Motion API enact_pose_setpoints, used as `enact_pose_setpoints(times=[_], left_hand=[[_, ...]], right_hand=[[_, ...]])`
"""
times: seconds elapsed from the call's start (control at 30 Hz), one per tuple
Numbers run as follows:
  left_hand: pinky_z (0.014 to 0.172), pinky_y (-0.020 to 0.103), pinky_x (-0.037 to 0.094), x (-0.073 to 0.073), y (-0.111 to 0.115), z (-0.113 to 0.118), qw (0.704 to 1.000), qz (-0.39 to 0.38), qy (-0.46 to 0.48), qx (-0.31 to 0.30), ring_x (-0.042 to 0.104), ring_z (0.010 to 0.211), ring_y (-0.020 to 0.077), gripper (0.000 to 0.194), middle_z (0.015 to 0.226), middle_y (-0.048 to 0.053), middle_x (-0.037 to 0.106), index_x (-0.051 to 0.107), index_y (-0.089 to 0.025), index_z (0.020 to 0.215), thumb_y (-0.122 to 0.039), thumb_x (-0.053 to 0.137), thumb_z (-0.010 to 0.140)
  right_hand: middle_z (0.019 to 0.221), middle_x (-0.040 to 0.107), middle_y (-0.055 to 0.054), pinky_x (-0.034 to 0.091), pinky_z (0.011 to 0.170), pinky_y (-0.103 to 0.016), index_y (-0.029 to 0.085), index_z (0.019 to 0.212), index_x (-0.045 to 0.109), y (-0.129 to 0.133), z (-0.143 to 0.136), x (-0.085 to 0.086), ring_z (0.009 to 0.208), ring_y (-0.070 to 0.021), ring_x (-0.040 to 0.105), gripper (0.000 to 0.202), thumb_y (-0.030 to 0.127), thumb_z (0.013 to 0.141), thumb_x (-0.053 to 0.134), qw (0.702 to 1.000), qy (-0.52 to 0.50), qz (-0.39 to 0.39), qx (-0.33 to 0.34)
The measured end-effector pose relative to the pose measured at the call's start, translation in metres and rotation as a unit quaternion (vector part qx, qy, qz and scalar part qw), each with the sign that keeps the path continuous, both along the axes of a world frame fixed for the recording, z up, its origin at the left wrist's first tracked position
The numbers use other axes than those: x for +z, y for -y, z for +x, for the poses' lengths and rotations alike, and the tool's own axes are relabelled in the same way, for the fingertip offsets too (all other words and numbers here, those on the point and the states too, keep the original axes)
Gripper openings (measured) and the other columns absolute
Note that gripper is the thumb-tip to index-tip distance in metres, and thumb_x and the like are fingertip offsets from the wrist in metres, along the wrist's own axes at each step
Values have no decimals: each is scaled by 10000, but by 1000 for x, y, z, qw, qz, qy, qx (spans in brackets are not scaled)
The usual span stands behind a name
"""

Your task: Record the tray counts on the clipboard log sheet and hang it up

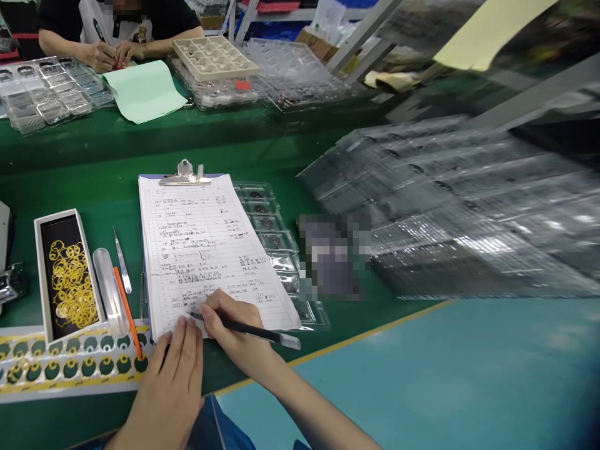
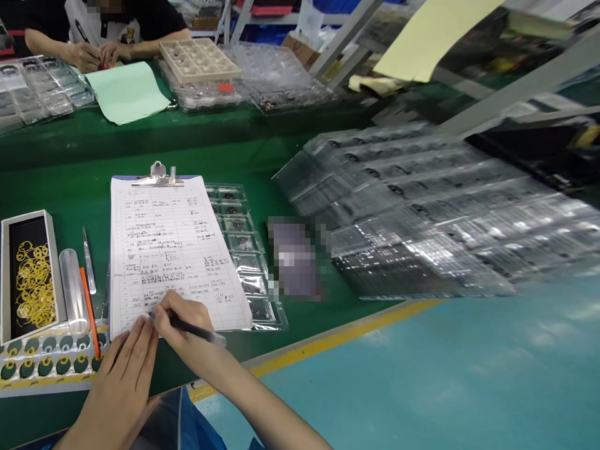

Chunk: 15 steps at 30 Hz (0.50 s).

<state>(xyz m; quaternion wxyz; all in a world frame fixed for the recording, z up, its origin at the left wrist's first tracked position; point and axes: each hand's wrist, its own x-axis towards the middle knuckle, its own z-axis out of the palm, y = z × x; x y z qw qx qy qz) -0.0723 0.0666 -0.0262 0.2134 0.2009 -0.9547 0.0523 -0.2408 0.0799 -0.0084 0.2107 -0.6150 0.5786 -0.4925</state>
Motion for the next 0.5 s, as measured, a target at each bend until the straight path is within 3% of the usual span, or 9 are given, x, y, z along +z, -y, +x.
enact_pose_setpoints(times=[0.13, 0.27, 0.5], left_hand=[[1065, 384, 310, -3, -1, 0, 1000, -3, 2, 7, 161, 1465, 312, 605, 1490, 174, 369, 536, -28, 1274, -289, 642, 738], [1080, 389, 298, -5, -1, 0, 1000, 4, -2, 6, 143, 1474, 306, 640, 1509, 176, 343, 509, -20, 1292, -277, 657, 725], [1075, 395, 274, -1, -1, 0, 1000, 4, 5, 10, 25, 1492, 311, 775, 1588, 190, 7, 448, -4, 1298, -329, 728, 652]], right_hand=[[553, 414, 26, 321, 439, -179, 158, 711, 393, -1, 1, 1, 455, -49, 386, 266, 162, 972, 444, 1000, -6, -3, 0], [550, 406, 30, 320, 439, -182, 161, 723, 389, -1, 2, 0, 455, -52, 377, 253, 153, 970, 446, 1000, -4, -4, -3], [566, 406, 36, 316, 448, -165, 155, 723, 391, 0, 1, 2, 469, -42, 378, 246, 126, 957, 459, 1000, -6, -16, 4]])
